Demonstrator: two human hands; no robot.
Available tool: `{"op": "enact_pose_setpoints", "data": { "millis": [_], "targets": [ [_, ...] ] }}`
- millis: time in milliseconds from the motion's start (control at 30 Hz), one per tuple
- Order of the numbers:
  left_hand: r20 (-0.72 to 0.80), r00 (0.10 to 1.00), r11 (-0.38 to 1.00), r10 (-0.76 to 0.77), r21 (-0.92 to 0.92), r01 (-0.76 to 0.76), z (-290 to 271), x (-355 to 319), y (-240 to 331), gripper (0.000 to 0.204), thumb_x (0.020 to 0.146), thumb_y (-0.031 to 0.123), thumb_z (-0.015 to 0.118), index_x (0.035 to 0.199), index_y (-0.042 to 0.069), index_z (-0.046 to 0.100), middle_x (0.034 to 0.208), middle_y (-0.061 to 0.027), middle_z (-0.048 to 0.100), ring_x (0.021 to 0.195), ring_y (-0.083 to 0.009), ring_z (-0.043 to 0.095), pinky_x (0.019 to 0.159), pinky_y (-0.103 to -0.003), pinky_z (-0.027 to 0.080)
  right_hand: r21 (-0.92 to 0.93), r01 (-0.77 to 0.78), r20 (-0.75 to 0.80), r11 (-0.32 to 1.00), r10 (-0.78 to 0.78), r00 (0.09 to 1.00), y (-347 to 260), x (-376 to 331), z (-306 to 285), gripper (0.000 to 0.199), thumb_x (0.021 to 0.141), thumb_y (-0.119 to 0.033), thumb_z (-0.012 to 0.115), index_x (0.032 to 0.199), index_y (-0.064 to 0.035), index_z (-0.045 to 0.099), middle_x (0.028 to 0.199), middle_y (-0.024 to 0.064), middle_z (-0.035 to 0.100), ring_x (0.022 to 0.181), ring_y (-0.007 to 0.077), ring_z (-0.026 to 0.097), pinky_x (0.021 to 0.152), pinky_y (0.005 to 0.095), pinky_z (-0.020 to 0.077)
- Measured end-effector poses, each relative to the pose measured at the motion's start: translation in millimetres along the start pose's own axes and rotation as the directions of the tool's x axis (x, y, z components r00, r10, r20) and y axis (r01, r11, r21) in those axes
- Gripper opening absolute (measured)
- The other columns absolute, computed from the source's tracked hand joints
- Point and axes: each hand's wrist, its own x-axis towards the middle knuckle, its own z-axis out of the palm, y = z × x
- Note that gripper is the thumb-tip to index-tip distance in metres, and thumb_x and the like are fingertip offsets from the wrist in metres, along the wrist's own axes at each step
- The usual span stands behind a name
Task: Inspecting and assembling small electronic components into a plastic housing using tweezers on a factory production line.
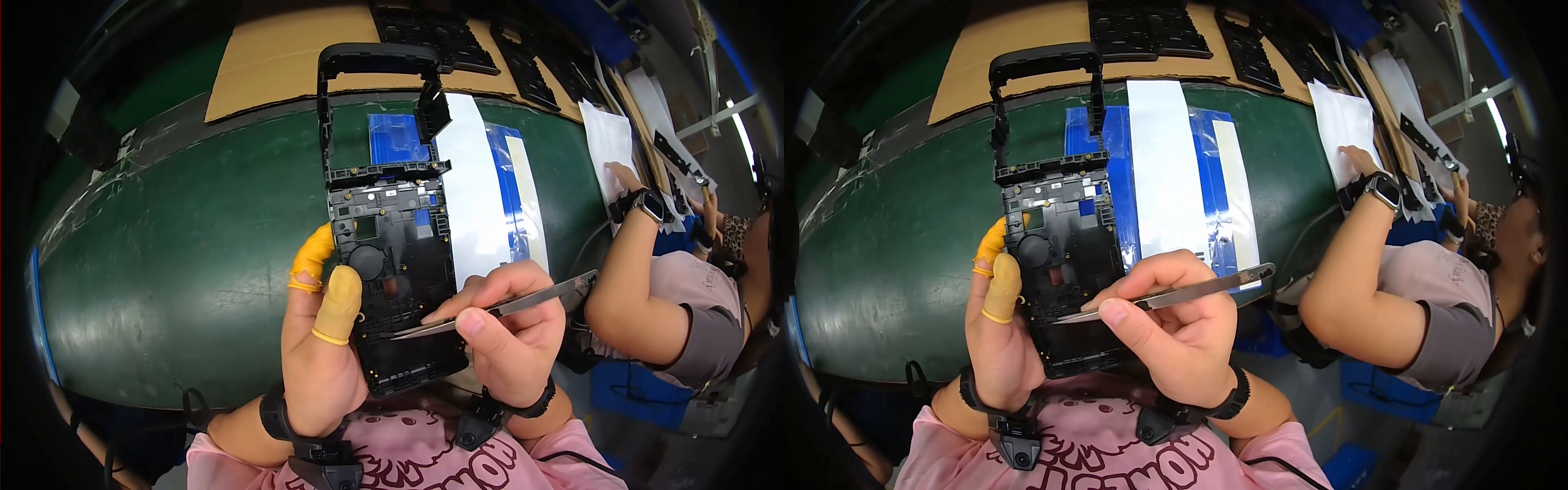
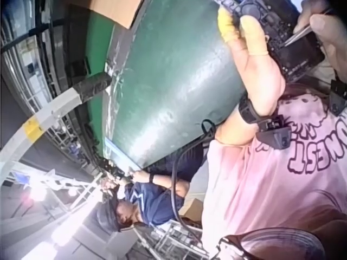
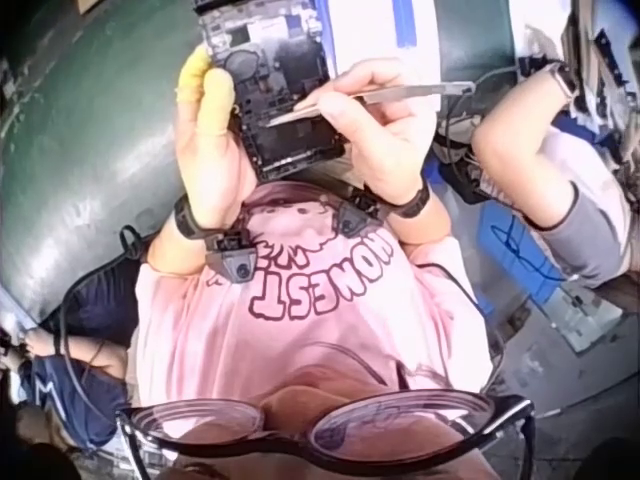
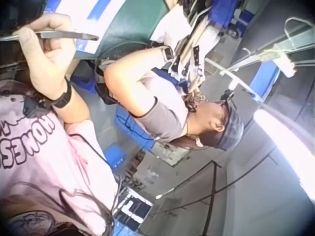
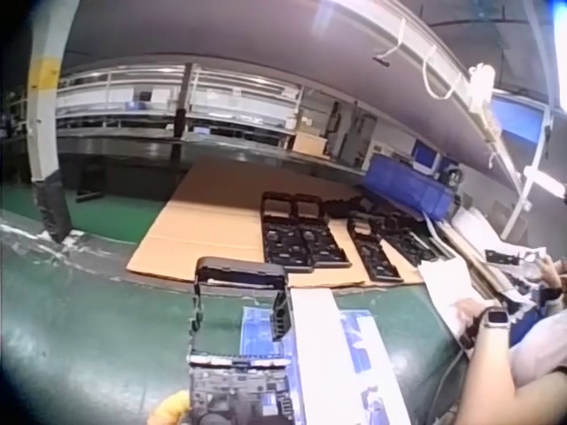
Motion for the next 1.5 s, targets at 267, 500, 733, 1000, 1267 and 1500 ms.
{"op": "enact_pose_setpoints", "data": {
  "millis": [267, 500, 733, 1000, 1267, 1500],
  "targets": [
    [0.015, 1.000, 1.000, -0.004, -0.016, 0.004, 1.3, 0.2, -1.7, 0.038, 0.089, 0.017, 0.047, 0.123, 0.006, 0.035, 0.109, -0.0085, 0.051, 0.092, -0.0141, 0.053, 0.079, -0.028, 0.047, 0.003, -0.034, -0.002, 0.999, 0.034, 0.999, -0.8, 1.7, -2.4, 0.016, 0.078, 0.006, 0.056, 0.091, 0.0024, 0.046, 0.084, 0.0137, 0.060, 0.078, 0.0136, 0.059, 0.069, 0.0229, 0.0476],
    [0.028, 0.998, 0.993, -0.050, -0.105, 0.053, 5.4, -2.6, 3.8, 0.053, 0.084, 0.009, 0.051, 0.129, 0.006, 0.024, 0.114, -0.0125, 0.048, 0.101, -0.0196, 0.051, 0.084, -0.034, 0.045, -0.031, -0.045, -0.015, 0.999, 0.044, 0.999, -4.0, 3.2, -4.1, 0.016, 0.078, 0.005, 0.056, 0.091, 0.0027, 0.047, 0.084, 0.0117, 0.059, 0.076, 0.0111, 0.058, 0.067, 0.0207, 0.0464],
    [0.118, 0.992, 0.987, -0.045, 0.156, 0.026, 3.1, -7.5, 5.2, 0.080, 0.065, -0.008, 0.053, 0.133, 0.007, 0.014, 0.120, -0.0154, 0.041, 0.109, -0.0239, 0.046, 0.089, -0.036, 0.042, -0.009, -0.005, -0.017, 1.000, 0.005, 1.000, -9.8, 2.7, -11.5, 0.016, 0.078, 0.006, 0.056, 0.090, 0.0021, 0.046, 0.083, 0.0140, 0.060, 0.075, 0.0132, 0.058, 0.068, 0.0235, 0.0469],
    [0.072, 0.983, 0.978, 0.168, 0.111, -0.175, -0.9, -8.7, 0.7, 0.079, 0.067, 0.010, 0.068, 0.131, 0.006, 0.020, 0.120, -0.0131, 0.041, 0.110, -0.0235, 0.044, 0.087, -0.035, 0.043, -0.167, 0.048, -0.296, 0.985, -0.097, 0.950, -12.9, -3.7, -57.5, 0.016, 0.077, 0.003, 0.057, 0.088, -0.0008, 0.047, 0.075, 0.0082, 0.059, 0.064, 0.0076, 0.053, 0.054, 0.0171, 0.0382],
    [-0.049, 0.995, 0.994, 0.086, 0.070, -0.082, -1.9, -0.5, -3.6, 0.048, 0.089, 0.030, 0.044, 0.128, 0.007, 0.027, 0.113, -0.0106, 0.048, 0.099, -0.0194, 0.052, 0.084, -0.034, 0.047, -0.230, -0.059, -0.348, 0.972, -0.026, 0.937, -1.3, -11.8, -72.5, 0.016, 0.075, 0.002, 0.059, 0.087, -0.0012, 0.050, 0.073, 0.0018, 0.055, 0.060, 0.0036, 0.049, 0.053, 0.0153, 0.0368],
    [-0.067, 0.997, 0.997, 0.023, 0.074, -0.018, 5.8, 3.2, -5.8, 0.041, 0.091, 0.026, 0.041, 0.126, 0.006, 0.031, 0.111, -0.0100, 0.050, 0.097, -0.0185, 0.053, 0.083, -0.034, 0.047, -0.200, -0.073, -0.333, 0.977, 0.003, 0.943, -1.3, -10.9, -77.9, 0.016, 0.075, 0.003, 0.060, 0.087, -0.0010, 0.050, 0.073, 0.0017, 0.055, 0.060, 0.0036, 0.049, 0.053, 0.0153, 0.0373]
  ]
}}
